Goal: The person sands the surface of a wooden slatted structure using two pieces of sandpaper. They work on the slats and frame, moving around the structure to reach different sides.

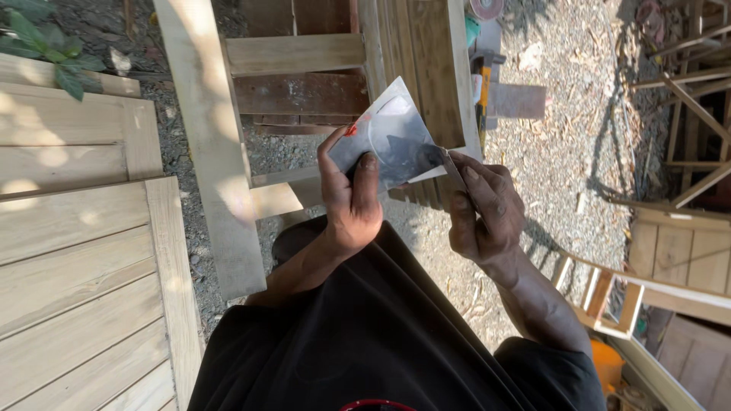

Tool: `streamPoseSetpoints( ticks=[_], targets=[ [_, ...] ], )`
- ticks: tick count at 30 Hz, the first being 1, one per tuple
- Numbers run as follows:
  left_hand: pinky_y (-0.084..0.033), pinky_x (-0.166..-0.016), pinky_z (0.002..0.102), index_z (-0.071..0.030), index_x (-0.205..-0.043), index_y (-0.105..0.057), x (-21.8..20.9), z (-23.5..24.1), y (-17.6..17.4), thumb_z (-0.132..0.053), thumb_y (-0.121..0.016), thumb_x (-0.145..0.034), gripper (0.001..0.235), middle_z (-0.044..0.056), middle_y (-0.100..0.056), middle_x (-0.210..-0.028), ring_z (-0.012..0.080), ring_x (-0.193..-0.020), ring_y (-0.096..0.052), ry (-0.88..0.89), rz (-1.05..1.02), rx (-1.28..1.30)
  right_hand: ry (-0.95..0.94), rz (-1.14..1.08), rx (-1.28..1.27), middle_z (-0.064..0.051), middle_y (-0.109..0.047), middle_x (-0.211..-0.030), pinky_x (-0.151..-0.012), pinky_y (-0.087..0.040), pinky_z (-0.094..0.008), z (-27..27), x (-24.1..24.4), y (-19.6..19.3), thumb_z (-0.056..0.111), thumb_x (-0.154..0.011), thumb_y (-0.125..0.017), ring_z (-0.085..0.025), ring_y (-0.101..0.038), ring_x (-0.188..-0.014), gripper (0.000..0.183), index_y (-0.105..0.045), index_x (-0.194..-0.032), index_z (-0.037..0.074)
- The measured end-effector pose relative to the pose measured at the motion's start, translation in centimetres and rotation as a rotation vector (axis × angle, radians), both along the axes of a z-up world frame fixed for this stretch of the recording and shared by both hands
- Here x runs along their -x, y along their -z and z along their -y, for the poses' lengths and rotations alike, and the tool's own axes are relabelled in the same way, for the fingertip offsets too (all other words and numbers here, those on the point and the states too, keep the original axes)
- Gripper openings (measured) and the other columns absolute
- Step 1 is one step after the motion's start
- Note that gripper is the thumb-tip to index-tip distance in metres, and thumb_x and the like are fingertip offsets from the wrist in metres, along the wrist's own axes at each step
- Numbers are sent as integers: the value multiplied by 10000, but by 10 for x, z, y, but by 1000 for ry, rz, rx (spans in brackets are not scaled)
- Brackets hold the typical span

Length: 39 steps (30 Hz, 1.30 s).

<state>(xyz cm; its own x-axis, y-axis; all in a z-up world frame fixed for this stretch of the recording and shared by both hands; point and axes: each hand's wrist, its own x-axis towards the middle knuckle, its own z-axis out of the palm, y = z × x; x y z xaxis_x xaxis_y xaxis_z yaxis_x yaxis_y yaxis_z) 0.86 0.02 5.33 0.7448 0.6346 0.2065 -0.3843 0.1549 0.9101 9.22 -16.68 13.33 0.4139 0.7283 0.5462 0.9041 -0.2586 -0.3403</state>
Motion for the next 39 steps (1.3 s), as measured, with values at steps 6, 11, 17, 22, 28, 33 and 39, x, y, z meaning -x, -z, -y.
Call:
streamPoseSetpoints(
  ticks=[6,11,17,22,28,33,39],
  targets=[
    [-647,-669,329,-17,-1393,-359,-19,13,-9,-28,-441,-1059,345,188,-625,-1143,218,-894,-719,-88,-17,91,-147,428,137,-249,-669,-1291,-725,-569,-349,3,-40,2,92,-1065,-684,-305,-687,-987,417,-490,-1415,-27],
    [-634,-617,372,-99,-1479,-294,-38,38,-8,-48,-456,-1087,427,113,-594,-1314,244,-959,-727,-52,367,194,-296,550,319,-164,-714,-1270,-757,-611,-350,36,-94,-9,64,-1021,-710,-240,-691,-973,315,-618,-1318,11],
    [-582,-599,382,-11,-1467,-404,-32,45,-10,-24,-488,-1091,386,141,-638,-1109,234,-840,-689,-96,129,327,-290,198,263,-110,-758,-1227,-700,-573,-326,59,-137,-12,-61,-904,-684,-202,-672,-898,370,-703,-1261,36],
    [-591,-757,327,16,-1410,-404,-40,47,-15,-29,-527,-1122,316,169,-625,-1142,175,-920,-640,-224,-114,-313,-320,236,175,-47,-736,-1243,-838,-596,-342,67,-151,-27,40,-947,-771,-233,-668,-1006,304,-723,-1243,91],
    [-587,-784,310,20,-1410,-406,-46,61,-14,-10,-575,-1109,346,181,-657,-1165,179,-935,-685,-268,-98,-559,-347,310,177,16,-742,-1224,-812,-520,-319,62,-160,-36,152,-972,-838,-188,-648,-1005,262,-766,-1224,146],
    [-575,-739,294,31,-1390,-412,-48,64,-13,3,-582,-1086,349,166,-673,-1121,150,-861,-680,-237,-128,-538,-367,297,179,20,-740,-1212,-810,-494,-328,61,-159,-39,196,-956,-851,-189,-638,-994,273,-779,-1215,148],
    [-593,-796,313,27,-1403,-407,-54,66,-13,9,-571,-1092,352,193,-658,-1185,195,-942,-689,-283,-74,-611,-378,295,202,41,-750,-1216,-814,-489,-326,62,-161,-35,170,-949,-850,-166,-631,-969,241,-806,-1186,166]
  ],
)
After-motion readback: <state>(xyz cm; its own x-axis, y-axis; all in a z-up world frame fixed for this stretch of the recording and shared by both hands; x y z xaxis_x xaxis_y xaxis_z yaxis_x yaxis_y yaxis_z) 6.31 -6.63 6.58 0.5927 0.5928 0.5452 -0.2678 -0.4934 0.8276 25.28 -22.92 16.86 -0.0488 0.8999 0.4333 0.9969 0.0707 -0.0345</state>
